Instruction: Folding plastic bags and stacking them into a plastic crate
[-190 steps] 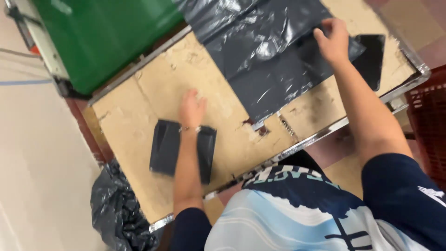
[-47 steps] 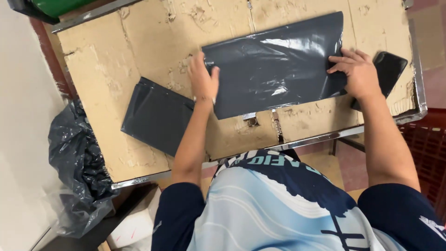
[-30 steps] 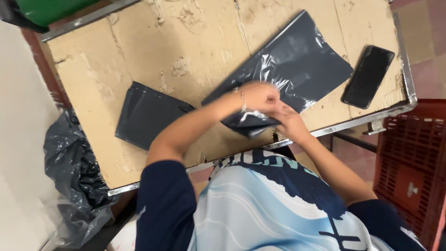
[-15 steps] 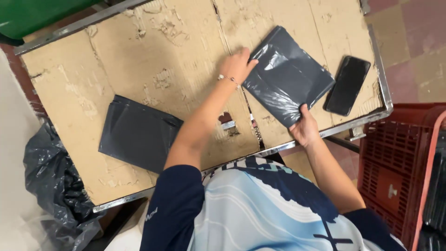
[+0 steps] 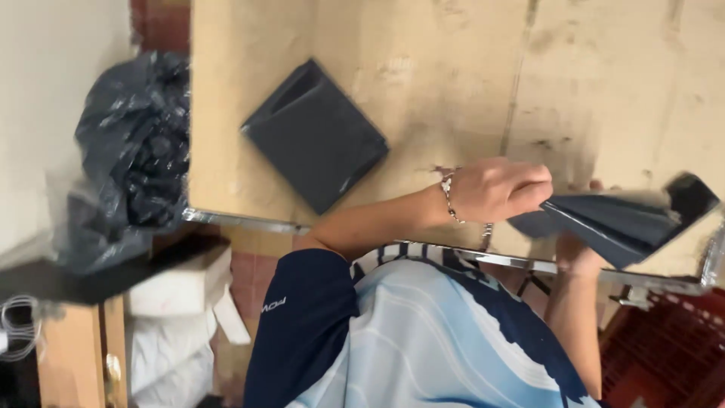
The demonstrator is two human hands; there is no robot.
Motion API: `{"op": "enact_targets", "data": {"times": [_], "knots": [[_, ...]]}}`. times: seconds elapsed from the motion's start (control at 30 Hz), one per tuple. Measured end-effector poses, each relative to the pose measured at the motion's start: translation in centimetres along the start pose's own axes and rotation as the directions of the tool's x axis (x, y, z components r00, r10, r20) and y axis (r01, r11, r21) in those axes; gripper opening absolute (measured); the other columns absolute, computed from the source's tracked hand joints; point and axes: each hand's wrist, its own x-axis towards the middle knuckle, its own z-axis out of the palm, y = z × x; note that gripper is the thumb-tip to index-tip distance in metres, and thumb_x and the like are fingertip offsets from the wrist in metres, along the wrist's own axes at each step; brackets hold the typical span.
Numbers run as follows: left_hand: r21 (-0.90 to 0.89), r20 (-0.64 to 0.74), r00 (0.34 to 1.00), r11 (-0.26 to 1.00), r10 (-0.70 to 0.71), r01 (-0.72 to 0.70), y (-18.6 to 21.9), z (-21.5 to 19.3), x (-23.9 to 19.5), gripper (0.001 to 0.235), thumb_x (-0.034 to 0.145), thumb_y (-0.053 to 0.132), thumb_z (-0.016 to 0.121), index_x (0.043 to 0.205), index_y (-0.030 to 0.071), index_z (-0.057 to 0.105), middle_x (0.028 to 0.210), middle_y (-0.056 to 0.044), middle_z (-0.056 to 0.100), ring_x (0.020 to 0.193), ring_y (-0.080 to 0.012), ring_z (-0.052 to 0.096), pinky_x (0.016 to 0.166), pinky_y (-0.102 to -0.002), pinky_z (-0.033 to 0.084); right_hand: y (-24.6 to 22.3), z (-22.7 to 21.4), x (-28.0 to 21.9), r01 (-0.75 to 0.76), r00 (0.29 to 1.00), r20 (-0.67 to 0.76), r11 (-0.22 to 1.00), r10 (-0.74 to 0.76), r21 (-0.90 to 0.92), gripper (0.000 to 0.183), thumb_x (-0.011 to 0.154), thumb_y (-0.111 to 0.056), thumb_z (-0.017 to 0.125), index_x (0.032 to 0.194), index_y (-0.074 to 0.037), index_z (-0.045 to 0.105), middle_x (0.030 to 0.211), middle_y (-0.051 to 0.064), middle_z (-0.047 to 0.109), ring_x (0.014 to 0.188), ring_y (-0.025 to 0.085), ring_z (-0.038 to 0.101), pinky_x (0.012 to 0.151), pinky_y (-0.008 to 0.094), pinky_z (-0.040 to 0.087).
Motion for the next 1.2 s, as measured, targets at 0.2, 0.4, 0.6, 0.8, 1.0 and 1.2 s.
{"op": "enact_targets", "data": {"times": [0.2, 0.4, 0.6, 0.8, 1.0, 1.2], "knots": [[0.769, -0.031, 0.986, 0.626, -0.162, 0.128, -4.2, -13.2, -9.6, 0.050, 0.105, 0.063, 0.039, 0.112, 0.017, 0.058, 0.091, 0.004, 0.061, 0.050, -0.0101, 0.050, 0.042, -0.027, 0.041, 0.6, 9.4, -2.0, -0.054, 0.989, 0.138, 0.998, 0.057, -0.024, 0.062, 0.087, -0.018, 0.076, 0.144, -0.007, 0.054, 0.141, 0.006, 0.063, 0.128, 0.023, 0.063, 0.120, 0.041, 0.050], [0.684, -0.133, 0.614, 0.376, -0.778, 0.625, -11.3, -28.3, -23.6, 0.043, 0.102, 0.059, 0.057, 0.123, 0.022, 0.052, 0.081, -0.014, 0.074, 0.067, -0.0477, 0.070, 0.052, -0.056, 0.052, 9.4, 26.7, -7.5, 0.062, 0.954, 0.201, 0.512, 0.222, -0.857, 0.071, 0.085, -0.060, 0.080, 0.053, -0.023, 0.029, 0.048, -0.005, 0.035, 0.043, 0.006, 0.036, 0.039, 0.030, 0.024], [0.774, -0.182, 0.684, 0.327, -0.706, 0.543, -19.4, -27.3, -34.0, 0.043, 0.106, 0.060, 0.049, 0.113, 0.019, 0.054, 0.069, -0.009, 0.066, 0.054, -0.0408, 0.065, 0.039, -0.049, 0.042, 15.5, 32.3, -7.5, 0.323, 0.799, 0.597, 0.786, 0.073, -0.528, 0.045, 0.096, -0.033, 0.070, 0.132, -0.007, 0.063, 0.133, 0.008, 0.067, 0.122, 0.018, 0.062, 0.109, 0.034, 0.047], [0.830, -0.265, 0.808, 0.301, -0.526, 0.469, -20.8, -24.7, -34.0, 0.035, 0.103, 0.053, 0.056, 0.097, 0.018, 0.054, 0.076, 0.003, 0.056, 0.050, -0.0249, 0.054, 0.039, -0.041, 0.041, 14.0, 32.1, -8.9, -0.178, 0.873, 0.431, 0.972, 0.229, -0.155, 0.030, 0.094, -0.010, 0.070, 0.123, -0.005, 0.062, 0.121, 0.015, 0.073, 0.106, 0.027, 0.072, 0.096, 0.042, 0.062], [0.853, -0.171, 0.845, 0.354, -0.506, 0.385, -19.7, -25.5, -31.2, 0.026, 0.098, 0.045, 0.065, 0.096, 0.020, 0.060, 0.093, 0.004, 0.062, 0.087, -0.0192, 0.056, 0.060, -0.037, 0.052, 11.0, 34.0, -14.4, 0.787, 0.584, 0.764, -0.041, -0.275, -0.616, 0.069, 0.100, -0.024, 0.068, 0.155, 0.004, 0.037, 0.158, 0.028, 0.042, 0.146, 0.044, 0.040, 0.124, 0.057, 0.026], [0.680, -0.068, 0.535, 0.353, -0.842, 0.642, -19.2, -25.8, -28.4, 0.053, 0.105, 0.052, 0.048, 0.132, 0.007, 0.054, 0.133, -0.011, 0.061, 0.117, -0.0357, 0.058, 0.079, -0.047, 0.057, 15.4, 35.7, -14.4, 0.922, -0.082, 0.980, -0.361, 0.179, 0.143, 0.066, 0.096, -0.057, 0.059, 0.153, -0.024, 0.052, 0.165, 0.003, 0.040, 0.155, 0.038, 0.030, 0.122, 0.069, 0.018]]}}
